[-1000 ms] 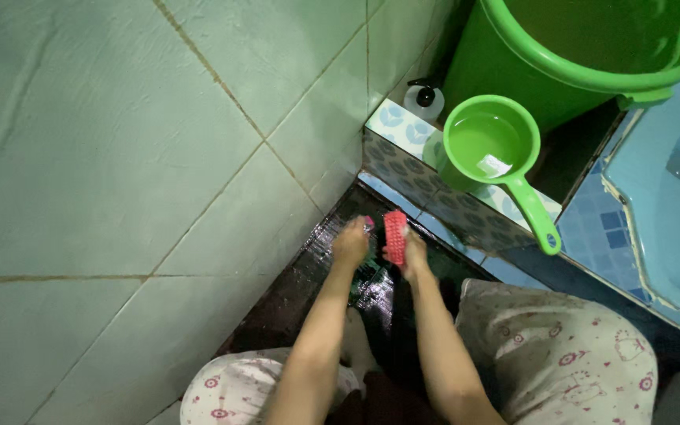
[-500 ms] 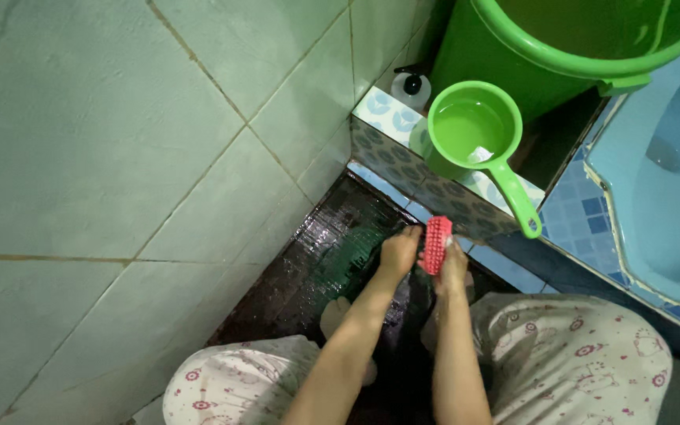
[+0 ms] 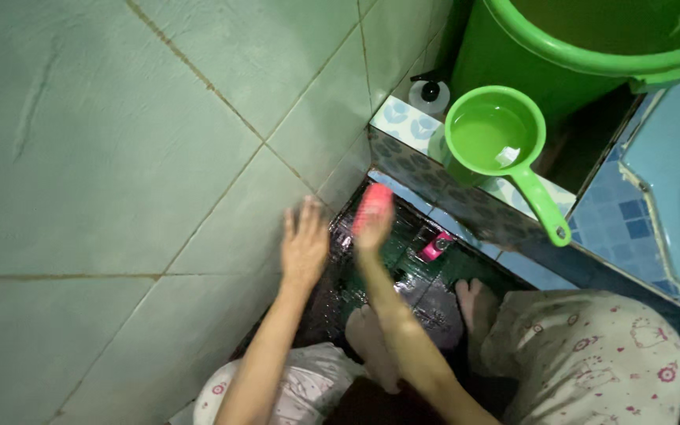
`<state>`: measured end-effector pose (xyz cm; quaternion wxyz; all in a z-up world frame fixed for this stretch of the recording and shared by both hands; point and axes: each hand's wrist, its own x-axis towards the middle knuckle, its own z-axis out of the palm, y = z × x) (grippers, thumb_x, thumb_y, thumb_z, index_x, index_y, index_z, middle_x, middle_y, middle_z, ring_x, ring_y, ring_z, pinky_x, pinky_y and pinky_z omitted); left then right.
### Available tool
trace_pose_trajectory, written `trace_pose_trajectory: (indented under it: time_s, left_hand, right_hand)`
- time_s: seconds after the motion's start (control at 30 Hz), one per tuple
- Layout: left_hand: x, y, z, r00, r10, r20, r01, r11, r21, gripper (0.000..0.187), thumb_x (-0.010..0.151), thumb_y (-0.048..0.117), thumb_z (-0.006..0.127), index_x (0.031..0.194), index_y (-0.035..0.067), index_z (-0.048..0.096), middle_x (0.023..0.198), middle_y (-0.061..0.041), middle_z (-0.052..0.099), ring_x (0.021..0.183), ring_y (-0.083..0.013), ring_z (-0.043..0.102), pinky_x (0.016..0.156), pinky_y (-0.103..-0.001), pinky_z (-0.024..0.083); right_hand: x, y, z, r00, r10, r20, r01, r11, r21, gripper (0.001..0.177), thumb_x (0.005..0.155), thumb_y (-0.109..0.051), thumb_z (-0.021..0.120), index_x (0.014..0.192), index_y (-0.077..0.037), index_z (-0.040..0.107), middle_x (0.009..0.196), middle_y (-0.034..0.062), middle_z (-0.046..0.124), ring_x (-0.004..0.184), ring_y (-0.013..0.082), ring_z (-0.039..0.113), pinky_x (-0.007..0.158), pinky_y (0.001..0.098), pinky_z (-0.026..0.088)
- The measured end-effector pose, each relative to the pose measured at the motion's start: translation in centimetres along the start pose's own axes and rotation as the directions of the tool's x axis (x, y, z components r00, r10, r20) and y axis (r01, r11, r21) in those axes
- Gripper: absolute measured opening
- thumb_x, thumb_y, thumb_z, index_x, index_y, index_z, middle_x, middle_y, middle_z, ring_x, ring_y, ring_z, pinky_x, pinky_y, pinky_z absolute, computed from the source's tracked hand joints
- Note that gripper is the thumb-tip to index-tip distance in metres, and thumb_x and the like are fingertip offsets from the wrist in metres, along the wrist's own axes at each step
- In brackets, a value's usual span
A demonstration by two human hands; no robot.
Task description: The person scoops water from a green bucket using a green ladle and pours it onto the wall tiles. They then scrub the tiles with a pink sponge, focusing on the grout lines and lower sections. The person repeatedly rinses the sponge and continues scrubbing different areas of the wall.
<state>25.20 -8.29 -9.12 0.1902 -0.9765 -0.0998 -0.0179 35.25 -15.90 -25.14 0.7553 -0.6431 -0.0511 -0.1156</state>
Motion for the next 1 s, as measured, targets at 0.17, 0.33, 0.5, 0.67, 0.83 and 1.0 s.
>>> trace_pose_trajectory:
  time_s: [0.17, 0.33, 0.5, 0.67, 0.83, 1.0]
  left_hand:
    - [-3.9, -4.7, -3.8, 0.991, -0.039, -0.126, 0.077, 0.949, 0.307, 0.05, 0.098, 0.026, 0.048, 0.146, 0.017, 0.058, 0.166, -0.001, 0.037, 0.155, -0.0184, 0.027, 0.125, -0.056, 0.0]
    - [-4.9, -5.8, -3.6, 0.984, -0.035, -0.177, 0.106, 0.906, 0.409, 0.052, 0.101, 0.027, 0.044, 0.153, 0.025, 0.055, 0.167, 0.005, 0.035, 0.157, -0.0171, 0.021, 0.122, -0.059, -0.018]
    - [-3.7, -6.2, -2.0, 0.971, -0.002, -0.238, 0.11, 0.891, 0.44, 0.049, 0.107, 0.026, 0.043, 0.155, 0.022, 0.055, 0.169, 0.004, 0.034, 0.158, -0.0194, 0.017, 0.123, -0.061, -0.017]
    - [-4.1, -6.0, -1.0, 0.975, -0.01, -0.22, 0.111, 0.885, 0.453, 0.048, 0.109, 0.029, 0.043, 0.155, 0.025, 0.056, 0.169, 0.005, 0.033, 0.159, -0.0188, 0.017, 0.124, -0.06, -0.015]
    - [-2.9, -5.7, -0.8, 0.965, -0.015, -0.262, 0.145, 0.864, 0.483, 0.046, 0.11, 0.029, 0.045, 0.156, 0.027, 0.054, 0.169, 0.007, 0.033, 0.159, -0.0181, 0.018, 0.125, -0.061, -0.014]
    - [-2.5, -5.6, -1.3, 0.969, -0.019, -0.247, 0.142, 0.859, 0.492, 0.049, 0.107, 0.029, 0.046, 0.155, 0.028, 0.056, 0.168, 0.007, 0.035, 0.158, -0.0181, 0.02, 0.124, -0.06, -0.013]
  right_hand:
    - [-7.5, -0.1, 10.4, 0.943, 0.297, 0.151, -0.248, 0.928, -0.278, 0.085, 0.087, -0.001, 0.057, 0.162, -0.008, 0.019, 0.146, 0.0306, 0.039, 0.131, 0.0412, 0.048, 0.109, 0.0464, 0.042]
    - [-0.7, 5.9, 10.2, 0.65, 0.747, -0.14, -0.753, 0.608, -0.253, 0.067, 0.102, -0.015, 0.05, 0.163, -0.018, 0.022, 0.143, 0.0276, 0.05, 0.128, 0.0428, 0.053, 0.11, 0.0496, 0.041]
    - [-1.7, 3.8, 11.6, 0.907, 0.402, -0.126, -0.42, 0.88, -0.22, 0.063, 0.101, -0.016, 0.051, 0.159, -0.009, 0.029, 0.149, 0.0264, 0.047, 0.136, 0.04, 0.05, 0.116, 0.0462, 0.038]
    - [-3.9, 3.4, 11.8, 0.982, 0.175, -0.067, -0.185, 0.958, -0.219, 0.062, 0.103, -0.013, 0.057, 0.156, -0.002, 0.028, 0.152, 0.0272, 0.043, 0.139, 0.0394, 0.045, 0.117, 0.0449, 0.033]
    - [3.6, 6.3, 10.3, 0.467, 0.877, -0.114, -0.875, 0.477, 0.081, 0.062, 0.103, -0.015, 0.054, 0.158, -0.011, 0.025, 0.138, 0.0261, 0.051, 0.113, 0.0382, 0.049, 0.096, 0.0474, 0.038]
    - [0.4, 0.7, 11.7, 0.552, 0.831, 0.067, -0.828, 0.538, 0.156, 0.064, 0.103, -0.017, 0.052, 0.159, -0.02, 0.023, 0.124, 0.0251, 0.059, 0.086, 0.037, 0.053, 0.076, 0.05, 0.043]
